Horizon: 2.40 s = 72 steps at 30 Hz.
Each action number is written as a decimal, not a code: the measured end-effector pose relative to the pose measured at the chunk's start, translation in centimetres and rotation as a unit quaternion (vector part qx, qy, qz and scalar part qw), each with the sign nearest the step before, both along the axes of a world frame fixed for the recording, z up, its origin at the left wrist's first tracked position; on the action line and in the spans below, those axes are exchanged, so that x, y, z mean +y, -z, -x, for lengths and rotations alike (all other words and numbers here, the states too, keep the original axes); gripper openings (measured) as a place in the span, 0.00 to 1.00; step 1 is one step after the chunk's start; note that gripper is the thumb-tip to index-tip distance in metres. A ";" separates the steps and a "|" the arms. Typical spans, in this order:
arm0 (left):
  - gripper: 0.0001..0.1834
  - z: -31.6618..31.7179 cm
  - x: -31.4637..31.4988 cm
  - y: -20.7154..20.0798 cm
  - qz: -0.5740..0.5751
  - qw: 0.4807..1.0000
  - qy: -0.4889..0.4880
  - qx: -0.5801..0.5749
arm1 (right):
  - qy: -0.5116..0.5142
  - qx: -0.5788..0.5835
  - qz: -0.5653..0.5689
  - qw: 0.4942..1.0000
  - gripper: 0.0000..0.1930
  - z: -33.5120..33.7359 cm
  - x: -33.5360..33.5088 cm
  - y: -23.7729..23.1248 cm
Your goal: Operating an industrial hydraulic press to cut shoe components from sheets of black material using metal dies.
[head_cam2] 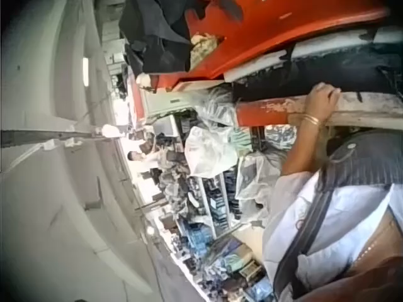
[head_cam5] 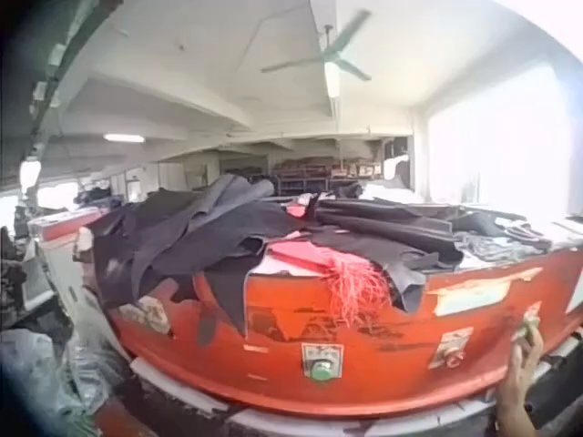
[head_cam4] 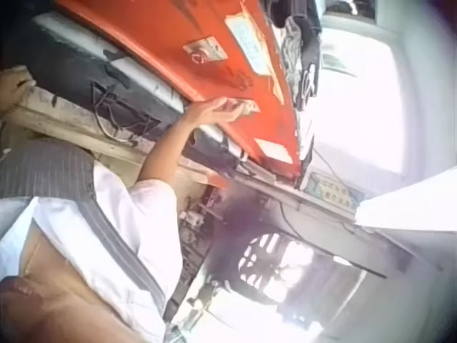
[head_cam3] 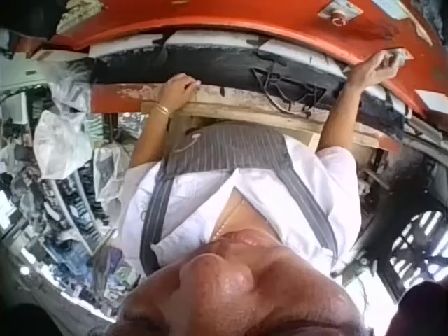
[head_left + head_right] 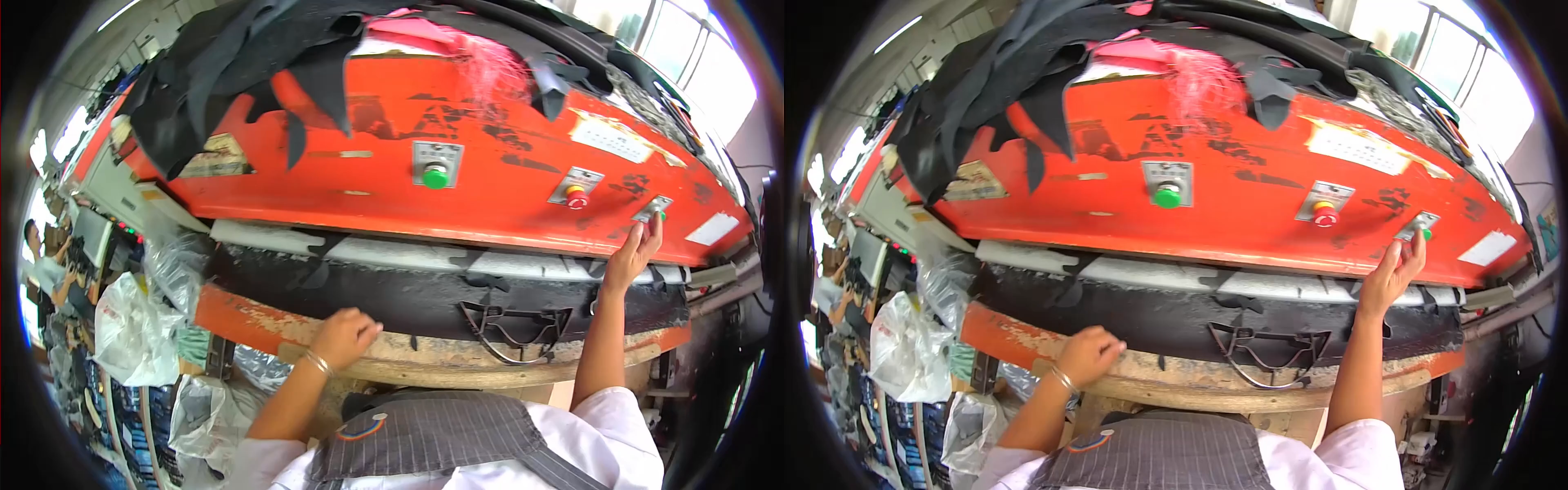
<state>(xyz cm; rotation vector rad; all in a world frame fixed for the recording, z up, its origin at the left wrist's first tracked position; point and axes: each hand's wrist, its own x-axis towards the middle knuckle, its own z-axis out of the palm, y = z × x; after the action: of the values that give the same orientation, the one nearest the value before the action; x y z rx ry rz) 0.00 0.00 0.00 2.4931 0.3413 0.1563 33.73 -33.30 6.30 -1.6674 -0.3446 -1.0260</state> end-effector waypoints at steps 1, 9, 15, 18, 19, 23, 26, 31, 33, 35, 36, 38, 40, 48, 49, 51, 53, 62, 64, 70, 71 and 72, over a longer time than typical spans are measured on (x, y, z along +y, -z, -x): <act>0.12 2.7 -0.6 0.5 0.013 1.000 -0.029 -0.001 | -0.058 0.006 0.024 0.998 0.25 0.9 1.4 0.9; 0.11 6.3 -3.2 3.8 -0.086 0.991 -0.059 -0.086 | -0.234 -0.003 0.289 0.928 0.21 9.9 16.1 5.2; 0.13 8.5 -2.4 4.1 -0.008 1.000 -0.008 0.005 | -0.159 0.111 0.426 0.884 0.18 9.4 16.4 9.3; 0.13 8.3 0.6 3.9 0.072 0.989 0.083 0.097 | -0.193 0.094 0.435 0.874 0.21 8.9 16.3 10.5; 0.13 8.1 2.1 3.8 0.112 0.973 0.128 0.153 | -0.222 0.083 0.434 0.869 0.22 9.3 16.3 11.1; 0.08 6.8 10.5 4.8 0.002 0.993 -0.007 -0.118 | -0.259 0.115 0.421 0.862 0.23 12.7 16.3 13.9; 0.08 3.6 16.0 5.1 -0.058 0.973 -0.046 -0.217 | -0.201 0.055 0.419 0.884 0.21 13.8 16.1 13.4; 0.12 1.5 19.6 9.3 -0.115 0.959 -0.043 -0.254 | -0.027 0.248 0.057 0.967 0.18 12.3 15.6 14.3; 0.14 2.0 20.0 10.6 -0.130 0.952 -0.043 -0.272 | -0.108 0.287 0.026 0.952 0.20 14.1 19.7 13.5; 0.20 2.8 19.8 11.0 -0.114 0.950 -0.090 -0.276 | -0.193 0.224 0.236 0.926 0.20 18.1 26.2 12.5; 0.20 2.9 19.8 11.0 -0.113 0.950 -0.089 -0.278 | -0.259 0.230 0.294 0.891 0.22 20.6 29.4 11.8; 0.31 2.8 19.4 10.6 0.003 0.962 -0.101 -0.255 | -0.334 0.173 0.321 0.869 0.22 23.5 34.4 12.6; 0.35 2.6 19.0 10.5 -0.005 0.965 -0.097 -0.243 | -0.363 0.172 0.313 0.860 0.22 24.3 37.6 13.9; 0.41 3.1 19.3 10.8 -0.080 0.972 -0.095 -0.197 | -0.348 0.052 0.396 0.848 0.27 24.5 38.6 15.6; 0.41 2.9 19.3 10.7 -0.094 0.974 -0.097 -0.180 | -0.345 0.054 0.394 0.850 0.27 24.3 38.5 15.5; 0.41 2.3 19.2 10.4 -0.109 0.976 -0.094 -0.165 | -0.337 0.042 0.404 0.849 0.27 23.9 38.3 15.0; 0.40 2.0 19.6 10.4 -0.092 0.975 -0.093 -0.178 | -0.365 0.079 0.405 0.835 0.30 23.2 37.5 13.6; 0.13 -4.9 12.3 5.3 0.064 0.890 -0.170 -0.418 | 0.003 0.023 0.051 0.998 0.27 4.1 13.9 5.9; 0.11 -11.9 6.5 1.2 0.164 0.916 0.026 -0.365 | 0.211 -0.030 0.085 0.973 0.32 -6.5 2.4 4.0; 0.19 -21.0 -1.4 -7.8 0.112 0.931 0.169 -0.304 | 0.210 0.115 -0.012 0.971 0.53 -14.8 -3.6 1.1; 0.19 -23.3 0.0 -7.2 0.035 0.934 0.115 -0.336 | 0.206 0.116 0.000 0.972 0.54 -15.1 -1.9 0.9; 0.20 -23.8 0.2 -7.6 0.001 0.934 0.115 -0.339 | 0.217 0.118 0.011 0.969 0.54 -15.1 -1.9 0.7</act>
<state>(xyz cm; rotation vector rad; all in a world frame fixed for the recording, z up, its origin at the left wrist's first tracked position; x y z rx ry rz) 23.82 0.22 7.60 2.2792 -0.2374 0.8842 48.82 -35.16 5.63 -1.9090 0.1777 -1.1234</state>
